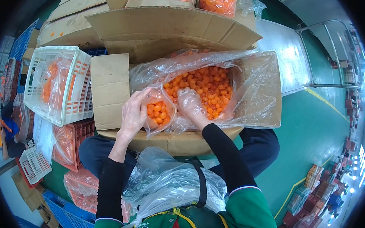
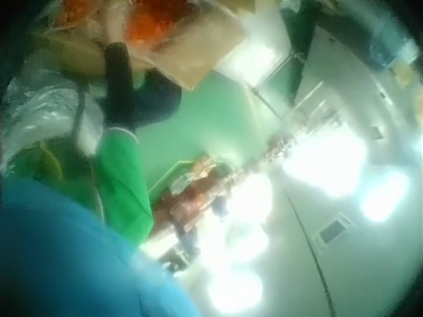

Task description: The person sits cross-legged on the floor and packs small orange tomatoes from a large cardboard box into clear plastic bags. They repeatedly scoop tomatoes with their hands, place them into bags, and set the filled bags into a white plastic crate. Another worker is visible in the background performing a similar task.

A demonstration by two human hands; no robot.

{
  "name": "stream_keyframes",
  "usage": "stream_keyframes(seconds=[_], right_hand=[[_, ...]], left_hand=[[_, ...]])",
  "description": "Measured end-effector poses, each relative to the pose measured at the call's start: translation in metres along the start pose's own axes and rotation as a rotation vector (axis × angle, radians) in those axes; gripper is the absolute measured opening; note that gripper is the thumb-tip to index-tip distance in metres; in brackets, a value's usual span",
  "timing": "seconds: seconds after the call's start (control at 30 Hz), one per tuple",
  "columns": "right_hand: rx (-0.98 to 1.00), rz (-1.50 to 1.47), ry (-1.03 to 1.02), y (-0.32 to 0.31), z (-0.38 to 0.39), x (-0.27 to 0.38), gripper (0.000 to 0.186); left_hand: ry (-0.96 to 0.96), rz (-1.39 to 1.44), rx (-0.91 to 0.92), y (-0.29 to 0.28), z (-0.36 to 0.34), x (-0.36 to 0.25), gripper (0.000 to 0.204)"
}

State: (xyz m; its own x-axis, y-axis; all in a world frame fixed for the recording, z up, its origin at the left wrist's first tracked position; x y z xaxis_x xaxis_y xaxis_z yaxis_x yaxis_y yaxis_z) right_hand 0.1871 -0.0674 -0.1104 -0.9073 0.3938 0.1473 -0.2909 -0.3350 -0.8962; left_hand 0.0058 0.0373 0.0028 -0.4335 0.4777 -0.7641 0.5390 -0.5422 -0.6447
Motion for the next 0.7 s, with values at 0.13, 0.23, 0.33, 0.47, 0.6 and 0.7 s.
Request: stream_keyframes(seconds=[0.13,0.23,0.33,0.47,0.6,0.7], right_hand=[[-0.04,-0.25,-0.01,-0.011,0.014,-0.017,0.037],[0.018,-0.56,0.313,-0.019,0.018,-0.044,0.032],[0.008,-1.624,0.516,-0.004,0.018,-0.069,0.034],[0.024,-2.446,0.408,-0.002,0.025,-0.079,0.038],[-0.01,-2.721,0.276,-0.02,0.033,-0.063,0.04],[-0.05,-2.765,0.245,-0.031,0.037,-0.052,0.041]], left_hand=[[-0.005,-0.011,0.013,-0.001,-0.002,-0.002,0.059],[-0.008,-0.01,0.027,0.0,-0.003,-0.003,0.058],[-0.013,-0.01,0.025,0.001,-0.003,-0.003,0.058],[-0.008,-0.022,0.038,0.002,-0.004,-0.004,0.055],[-0.006,-0.039,0.034,0.004,-0.002,-0.001,0.056],[-0.019,-0.034,0.038,0.002,-0.003,-0.003,0.057]])
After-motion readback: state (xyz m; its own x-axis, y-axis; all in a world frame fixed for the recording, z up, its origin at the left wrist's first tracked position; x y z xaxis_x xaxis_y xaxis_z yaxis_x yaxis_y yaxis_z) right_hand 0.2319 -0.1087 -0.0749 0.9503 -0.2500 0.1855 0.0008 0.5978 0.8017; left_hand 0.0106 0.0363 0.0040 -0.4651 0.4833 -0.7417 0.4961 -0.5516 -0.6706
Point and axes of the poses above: each hand's wrist, its own z-axis away from the middle knuckle, its own y-axis out of the palm, x = y × z, the point moved 4 cm from there along -z, towards the middle knuckle
